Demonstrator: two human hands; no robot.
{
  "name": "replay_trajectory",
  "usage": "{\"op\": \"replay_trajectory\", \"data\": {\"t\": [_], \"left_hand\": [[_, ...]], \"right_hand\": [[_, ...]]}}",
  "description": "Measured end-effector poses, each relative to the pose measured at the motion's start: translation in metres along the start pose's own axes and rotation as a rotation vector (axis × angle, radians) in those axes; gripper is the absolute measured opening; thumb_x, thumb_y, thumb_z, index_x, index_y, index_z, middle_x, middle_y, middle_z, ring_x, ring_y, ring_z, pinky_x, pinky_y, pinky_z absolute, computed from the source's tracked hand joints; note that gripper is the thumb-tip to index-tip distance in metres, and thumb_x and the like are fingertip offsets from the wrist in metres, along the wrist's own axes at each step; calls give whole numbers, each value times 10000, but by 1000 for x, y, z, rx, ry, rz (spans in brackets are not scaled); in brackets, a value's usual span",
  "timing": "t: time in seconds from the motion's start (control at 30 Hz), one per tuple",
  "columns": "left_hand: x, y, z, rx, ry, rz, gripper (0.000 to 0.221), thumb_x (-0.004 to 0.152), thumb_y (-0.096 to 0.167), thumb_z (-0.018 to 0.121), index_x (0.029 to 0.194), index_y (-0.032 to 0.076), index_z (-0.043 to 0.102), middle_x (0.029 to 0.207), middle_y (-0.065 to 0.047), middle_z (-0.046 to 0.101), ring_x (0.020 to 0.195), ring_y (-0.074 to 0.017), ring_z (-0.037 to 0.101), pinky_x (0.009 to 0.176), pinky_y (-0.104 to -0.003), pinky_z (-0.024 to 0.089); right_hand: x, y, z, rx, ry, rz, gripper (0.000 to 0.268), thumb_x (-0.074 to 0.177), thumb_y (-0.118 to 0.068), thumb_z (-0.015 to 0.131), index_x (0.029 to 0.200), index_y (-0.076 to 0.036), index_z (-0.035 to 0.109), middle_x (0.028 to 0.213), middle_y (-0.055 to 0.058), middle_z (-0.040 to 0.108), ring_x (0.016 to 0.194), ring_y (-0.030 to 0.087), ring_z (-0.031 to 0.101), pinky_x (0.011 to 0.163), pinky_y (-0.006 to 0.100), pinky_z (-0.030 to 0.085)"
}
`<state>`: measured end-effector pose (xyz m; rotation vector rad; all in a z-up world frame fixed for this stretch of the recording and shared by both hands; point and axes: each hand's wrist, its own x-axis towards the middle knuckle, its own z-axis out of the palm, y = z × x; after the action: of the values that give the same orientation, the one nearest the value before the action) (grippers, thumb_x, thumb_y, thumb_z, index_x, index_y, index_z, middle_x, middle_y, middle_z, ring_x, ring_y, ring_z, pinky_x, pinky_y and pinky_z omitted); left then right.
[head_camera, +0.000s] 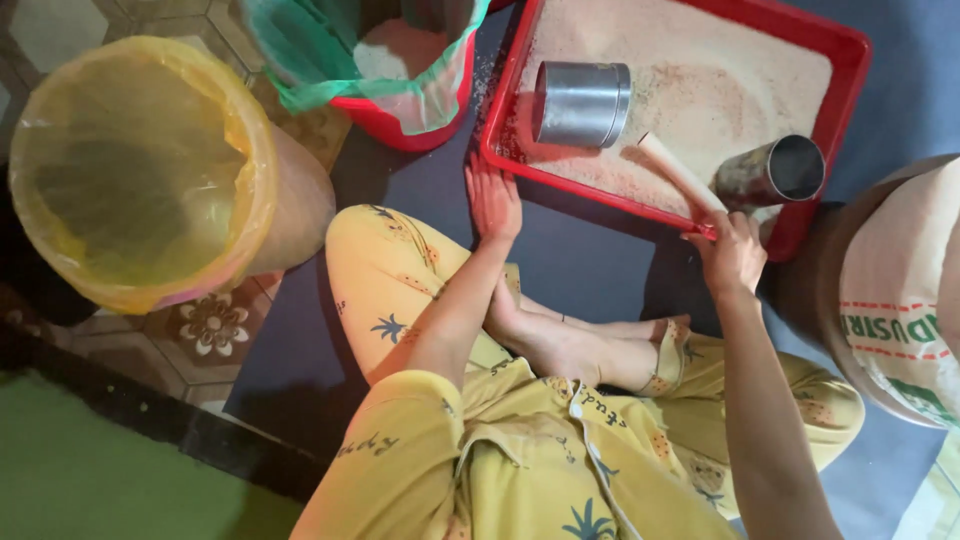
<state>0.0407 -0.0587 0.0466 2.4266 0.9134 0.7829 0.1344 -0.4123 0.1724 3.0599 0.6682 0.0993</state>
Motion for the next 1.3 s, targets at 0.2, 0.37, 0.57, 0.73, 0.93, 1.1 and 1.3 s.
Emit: {"op": "replay_trajectory", "data": {"t": [0.2, 0.37, 0.57, 0.73, 0.93, 1.1, 1.3], "left_hand": [[54, 5, -86, 228, 311, -589, 366, 941, 193, 529, 1267, 27, 536, 1240, -205, 525, 1182, -399, 541, 1047, -530, 430], [47, -50, -25, 439, 260, -577, 664, 969, 328, 602, 1500, -19, 405, 1580, -253, 393, 1524, -393, 294, 1294, -558, 116], [15, -28, -5, 147, -227, -272, 558, 1070, 337, 442, 1562, 78, 392, 1658, -157, 316, 1567, -341, 220, 1281, -591, 141], [-16, -42, -31, 200, -264, -427, 519, 1085, 376, 394, 1563, 175, 416, 1654, -116, 325, 1555, -362, 232, 1237, -637, 248], [-30, -27, -32, 407, 186, -1178, 826, 1018, 456, 544, 1634, 81, 140, 1696, -200, 157, 1586, -353, 154, 1302, -560, 132], [-34, 58, -50, 645, 51, -1004, 743, 1031, 525, 460, 1612, 108, 256, 1678, -127, 286, 1583, -283, 192, 1287, -535, 98], [-20, 55, -15, 21, 191, -304, 407, 1083, 248, 415, 1459, 112, 491, 1605, -117, 413, 1523, -359, 353, 1279, -571, 234]], "right_hand": [[-2, 5, -1, 54, -30, -9, 360, 855, -457, 857, 1089, -268, 658, 990, -34, 548, 1061, 192, 607, 802, 371, 617], [-3, 4, 0, 90, -22, -17, 349, 828, -424, 880, 1050, -264, 663, 966, -19, 562, 1027, 224, 621, 793, 396, 616], [2, 8, 4, 80, 79, -85, 382, 791, -459, 874, 1021, -246, 657, 941, -25, 558, 1004, 208, 629, 769, 374, 618], [3, 21, 7, 113, 64, -194, 398, 799, -488, 865, 1016, -233, 649, 932, -21, 538, 1000, 208, 617, 745, 382, 619], [5, 22, 8, 97, 64, -211, 413, 814, -511, 849, 1039, -248, 623, 940, -45, 511, 989, 183, 585, 722, 373, 612], [3, 14, 3, 55, 53, -163, 430, 797, -496, 862, 1055, -238, 635, 953, -26, 538, 995, 194, 600, 721, 385, 619], [-2, 9, 1, 22, 61, -123, 416, 809, -508, 847, 1067, -243, 657, 971, -32, 550, 998, 193, 608, 738, 380, 617]]}}
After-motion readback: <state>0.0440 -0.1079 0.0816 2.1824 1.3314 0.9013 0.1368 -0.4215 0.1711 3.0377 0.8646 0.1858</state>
